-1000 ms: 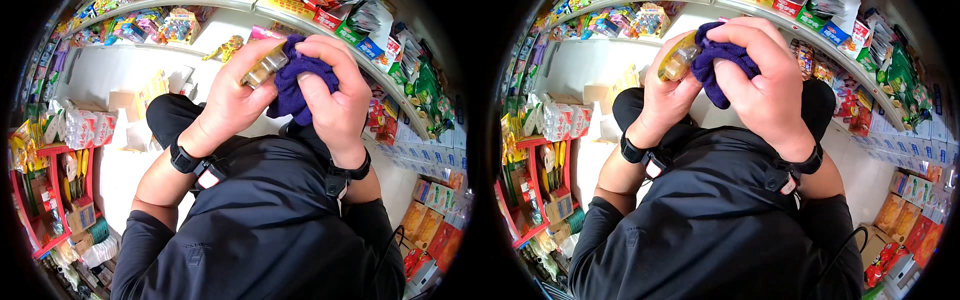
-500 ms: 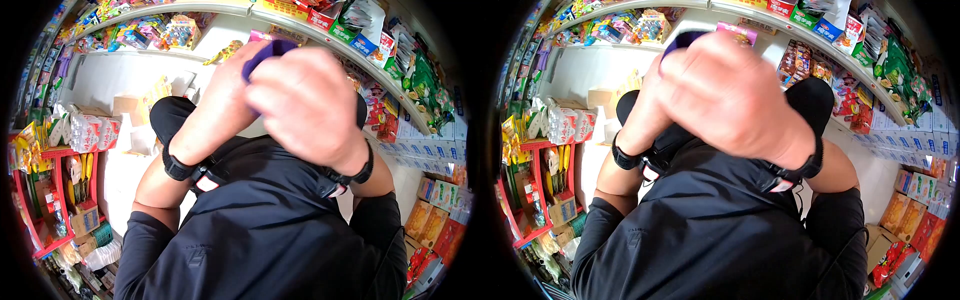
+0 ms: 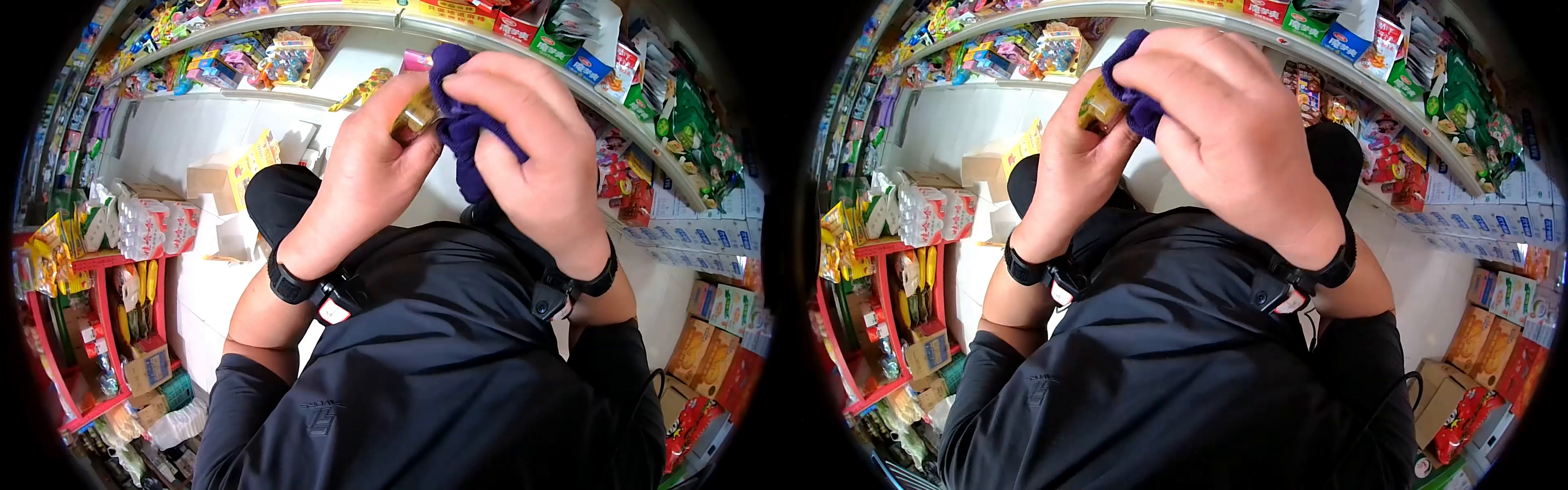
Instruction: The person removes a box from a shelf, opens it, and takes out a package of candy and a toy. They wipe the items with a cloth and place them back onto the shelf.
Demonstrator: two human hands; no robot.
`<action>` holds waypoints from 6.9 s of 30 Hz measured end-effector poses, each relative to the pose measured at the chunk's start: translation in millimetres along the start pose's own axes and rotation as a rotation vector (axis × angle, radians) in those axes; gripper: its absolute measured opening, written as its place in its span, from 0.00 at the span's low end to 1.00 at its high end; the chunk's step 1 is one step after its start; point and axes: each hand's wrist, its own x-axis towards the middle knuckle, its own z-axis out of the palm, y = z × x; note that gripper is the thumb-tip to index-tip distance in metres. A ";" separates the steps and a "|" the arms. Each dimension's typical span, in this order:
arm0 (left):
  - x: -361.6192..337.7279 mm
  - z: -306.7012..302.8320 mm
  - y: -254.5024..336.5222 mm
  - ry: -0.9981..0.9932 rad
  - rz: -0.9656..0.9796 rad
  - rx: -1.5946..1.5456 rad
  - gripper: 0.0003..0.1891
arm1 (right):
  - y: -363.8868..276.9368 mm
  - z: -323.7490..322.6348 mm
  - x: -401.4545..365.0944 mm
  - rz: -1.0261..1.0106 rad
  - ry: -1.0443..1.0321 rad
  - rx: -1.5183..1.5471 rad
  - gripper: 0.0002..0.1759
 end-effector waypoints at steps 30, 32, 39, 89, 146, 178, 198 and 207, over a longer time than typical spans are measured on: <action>0.0 4.5 17.6 -0.003 -0.009 0.147 0.19 | 24.6 4.5 -10.9 -0.078 0.113 -0.232 0.16; 0.9 2.9 13.4 -0.007 0.069 0.038 0.19 | 24.4 9.7 -17.6 0.220 0.121 0.315 0.15; 2.7 6.4 -9.7 0.007 0.197 0.047 0.22 | 14.9 19.8 -32.7 0.461 0.123 0.471 0.16; -0.7 4.4 -4.1 -0.264 -0.349 -0.719 0.37 | 10.1 17.8 -8.5 -0.141 0.079 -0.237 0.11; 29.5 -12.4 -182.6 -0.687 -0.613 -0.192 0.29 | 171.7 82.2 -92.7 1.375 -0.062 1.081 0.12; 79.8 3.3 -238.7 -0.845 -0.253 -0.082 0.19 | 404.8 282.2 -78.7 0.926 -0.533 0.012 0.13; 71.3 5.1 -240.8 -0.893 -0.214 0.003 0.19 | 391.6 290.2 -85.2 0.340 -1.113 -0.797 0.09; 70.5 -0.6 -235.6 -0.932 -0.190 0.010 0.21 | 385.4 291.9 -87.4 0.552 -0.999 -0.766 0.18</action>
